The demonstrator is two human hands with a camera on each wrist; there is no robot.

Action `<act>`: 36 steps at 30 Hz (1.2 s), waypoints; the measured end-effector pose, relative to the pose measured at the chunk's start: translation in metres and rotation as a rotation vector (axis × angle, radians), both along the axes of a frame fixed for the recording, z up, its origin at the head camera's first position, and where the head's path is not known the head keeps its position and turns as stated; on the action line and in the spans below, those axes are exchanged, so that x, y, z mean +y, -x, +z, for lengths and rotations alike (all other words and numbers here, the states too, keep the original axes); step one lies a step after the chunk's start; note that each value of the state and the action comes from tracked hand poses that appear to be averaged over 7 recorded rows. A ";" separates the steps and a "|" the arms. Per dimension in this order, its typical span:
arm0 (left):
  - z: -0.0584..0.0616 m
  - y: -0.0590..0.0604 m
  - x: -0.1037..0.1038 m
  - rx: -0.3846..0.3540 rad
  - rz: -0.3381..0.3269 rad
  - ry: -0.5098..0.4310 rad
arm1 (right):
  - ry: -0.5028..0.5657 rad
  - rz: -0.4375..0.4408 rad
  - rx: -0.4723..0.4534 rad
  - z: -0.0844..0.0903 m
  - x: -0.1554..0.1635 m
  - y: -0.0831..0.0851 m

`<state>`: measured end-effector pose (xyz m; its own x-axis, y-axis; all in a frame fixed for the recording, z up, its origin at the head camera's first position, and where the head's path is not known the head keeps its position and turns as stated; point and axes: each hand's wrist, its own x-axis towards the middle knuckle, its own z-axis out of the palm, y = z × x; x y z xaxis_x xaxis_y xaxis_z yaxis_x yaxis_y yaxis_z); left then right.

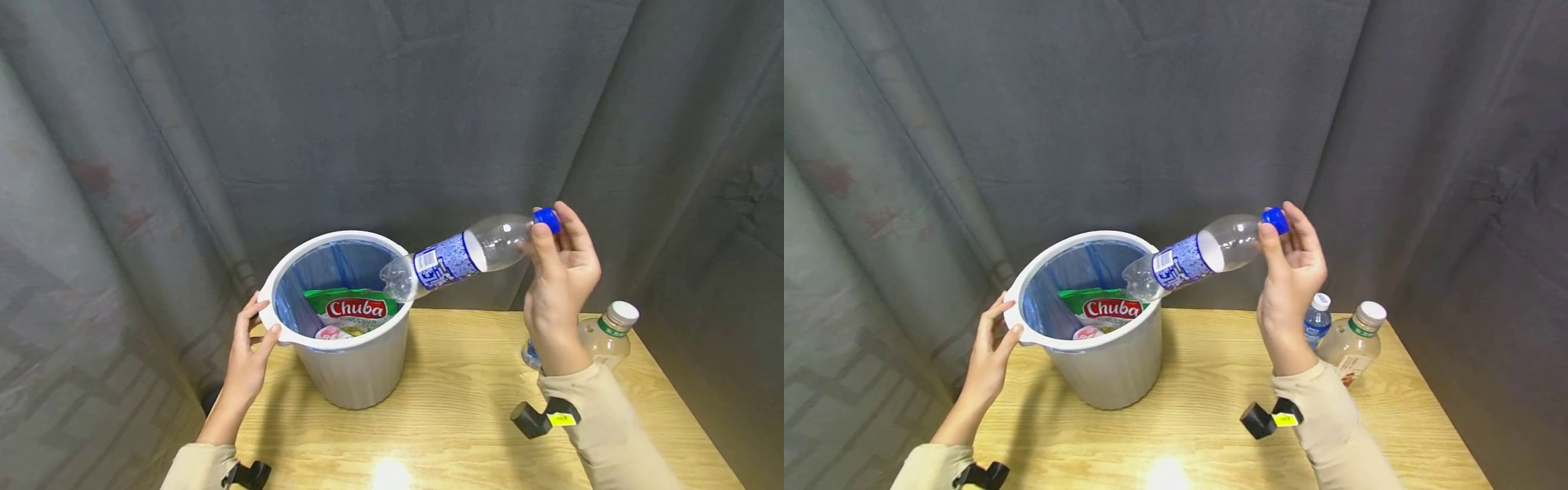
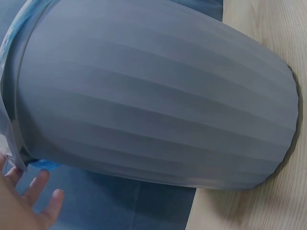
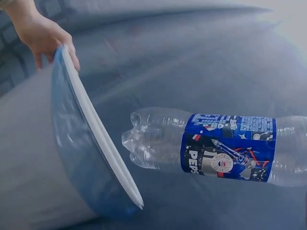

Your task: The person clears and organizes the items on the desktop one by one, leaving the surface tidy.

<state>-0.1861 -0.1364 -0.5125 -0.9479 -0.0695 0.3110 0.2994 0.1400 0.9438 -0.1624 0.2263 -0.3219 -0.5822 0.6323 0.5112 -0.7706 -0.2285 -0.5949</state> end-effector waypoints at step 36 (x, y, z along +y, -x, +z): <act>-0.001 -0.001 0.001 -0.003 0.009 0.003 | -0.340 0.102 -0.179 -0.058 -0.027 0.006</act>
